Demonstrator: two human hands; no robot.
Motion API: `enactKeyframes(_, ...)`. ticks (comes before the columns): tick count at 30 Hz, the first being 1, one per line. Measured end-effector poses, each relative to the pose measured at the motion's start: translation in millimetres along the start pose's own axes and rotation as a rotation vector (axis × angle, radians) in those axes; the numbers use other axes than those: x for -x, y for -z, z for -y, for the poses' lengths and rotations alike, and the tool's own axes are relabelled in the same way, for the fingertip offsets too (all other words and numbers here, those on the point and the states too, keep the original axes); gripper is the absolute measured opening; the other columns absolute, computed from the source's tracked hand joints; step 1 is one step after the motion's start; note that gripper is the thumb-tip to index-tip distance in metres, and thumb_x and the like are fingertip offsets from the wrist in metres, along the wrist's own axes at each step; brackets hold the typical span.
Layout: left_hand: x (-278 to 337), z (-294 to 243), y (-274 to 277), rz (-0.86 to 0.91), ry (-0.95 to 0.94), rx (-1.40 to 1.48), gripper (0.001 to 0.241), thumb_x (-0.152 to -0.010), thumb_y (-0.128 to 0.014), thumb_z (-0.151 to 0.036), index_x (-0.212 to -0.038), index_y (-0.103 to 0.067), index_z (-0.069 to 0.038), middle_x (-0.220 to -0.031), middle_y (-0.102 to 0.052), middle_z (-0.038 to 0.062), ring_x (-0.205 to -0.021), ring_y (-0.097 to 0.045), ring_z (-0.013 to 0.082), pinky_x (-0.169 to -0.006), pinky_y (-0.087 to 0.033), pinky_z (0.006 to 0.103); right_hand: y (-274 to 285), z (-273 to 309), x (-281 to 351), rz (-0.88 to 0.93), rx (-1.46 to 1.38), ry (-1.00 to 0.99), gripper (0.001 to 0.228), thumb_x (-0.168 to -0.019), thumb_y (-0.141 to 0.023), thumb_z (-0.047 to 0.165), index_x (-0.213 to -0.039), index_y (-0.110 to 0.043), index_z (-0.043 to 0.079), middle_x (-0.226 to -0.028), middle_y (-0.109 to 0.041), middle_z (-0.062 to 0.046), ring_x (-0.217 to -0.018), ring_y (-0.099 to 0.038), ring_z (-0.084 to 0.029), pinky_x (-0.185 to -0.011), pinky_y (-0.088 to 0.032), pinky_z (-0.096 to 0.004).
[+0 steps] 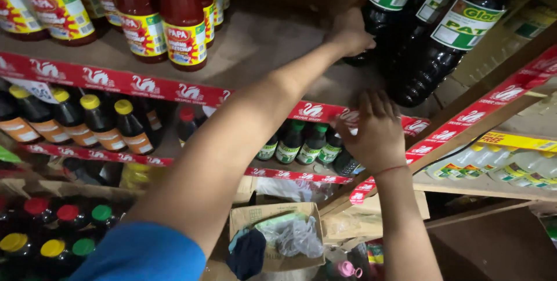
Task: The recorder is stocking various bottles of condiments and sauces from a cardboard box onto grocery store shelves.
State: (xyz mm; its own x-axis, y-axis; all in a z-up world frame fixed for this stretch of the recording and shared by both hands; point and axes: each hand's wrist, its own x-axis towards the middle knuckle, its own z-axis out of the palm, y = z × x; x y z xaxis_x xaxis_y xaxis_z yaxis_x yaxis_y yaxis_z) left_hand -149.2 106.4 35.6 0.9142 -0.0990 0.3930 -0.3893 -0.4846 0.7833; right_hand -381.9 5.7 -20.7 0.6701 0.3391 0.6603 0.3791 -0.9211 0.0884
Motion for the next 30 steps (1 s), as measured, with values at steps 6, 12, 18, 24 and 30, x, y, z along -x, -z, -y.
enactKeyframes(6,-36.3,21.1,-22.9,0.021,-0.027,-0.011,0.056,-0.065,-0.09,-0.022,-0.112,-0.07,-0.001,-0.107,-0.076,0.021,-0.104,-0.075,0.0317,-0.09,-0.059,0.0389,1.8,5.7,-1.8,-0.026,0.013,0.016,0.076,-0.08,-0.078,0.05,-0.129,-0.059,-0.004,-0.134,-0.061,-0.024,-0.13,-0.053,-0.044,-0.111,-0.04,-0.053)
enactKeyframes(12,-43.5,19.6,-26.3,0.028,-0.042,0.071,0.062,-0.063,-0.089,-0.019,-0.119,-0.065,-0.004,-0.109,-0.075,0.018,-0.103,-0.073,0.0305,-0.088,-0.057,0.0387,-1.0,10.2,-2.0,-0.052,0.028,0.007,0.078,-0.078,-0.08,0.049,-0.13,-0.058,-0.006,-0.134,-0.061,-0.025,-0.13,-0.053,-0.044,-0.109,-0.04,-0.055)
enactKeyframes(18,-37.5,17.0,-22.4,0.018,-0.027,0.059,0.065,-0.064,-0.091,-0.02,-0.119,-0.063,-0.001,-0.108,-0.075,0.019,-0.1,-0.075,0.0294,-0.087,-0.059,0.0373,-1.7,14.2,-2.3,-0.071,0.033,-0.009,0.074,-0.078,-0.082,0.046,-0.128,-0.059,-0.003,-0.134,-0.061,-0.024,-0.131,-0.053,-0.044,-0.109,-0.04,-0.055)
enactKeyframes(24,-37.4,20.0,-26.2,-0.044,-0.035,0.037,0.062,-0.06,-0.092,-0.022,-0.114,-0.068,-0.001,-0.106,-0.074,0.021,-0.099,-0.072,0.0331,-0.086,-0.058,0.0403,-6.4,10.9,-1.4,-0.098,0.026,-0.023,0.078,-0.074,-0.083,0.047,-0.129,-0.06,-0.003,-0.134,-0.061,-0.023,-0.129,-0.053,-0.042,-0.108,-0.04,-0.054)
enactKeyframes(30,-32.9,32.8,-9.7,-0.008,-0.095,-0.168,0.051,-0.062,-0.091,-0.031,-0.102,-0.076,-0.001,-0.105,-0.075,0.021,-0.102,-0.073,0.0328,-0.091,-0.058,0.0394,-9.3,4.8,1.7,-0.072,0.048,-0.023,0.076,-0.075,-0.082,0.054,-0.125,-0.064,0.001,-0.131,-0.063,-0.02,-0.125,-0.056,-0.039,-0.104,-0.042,-0.053)
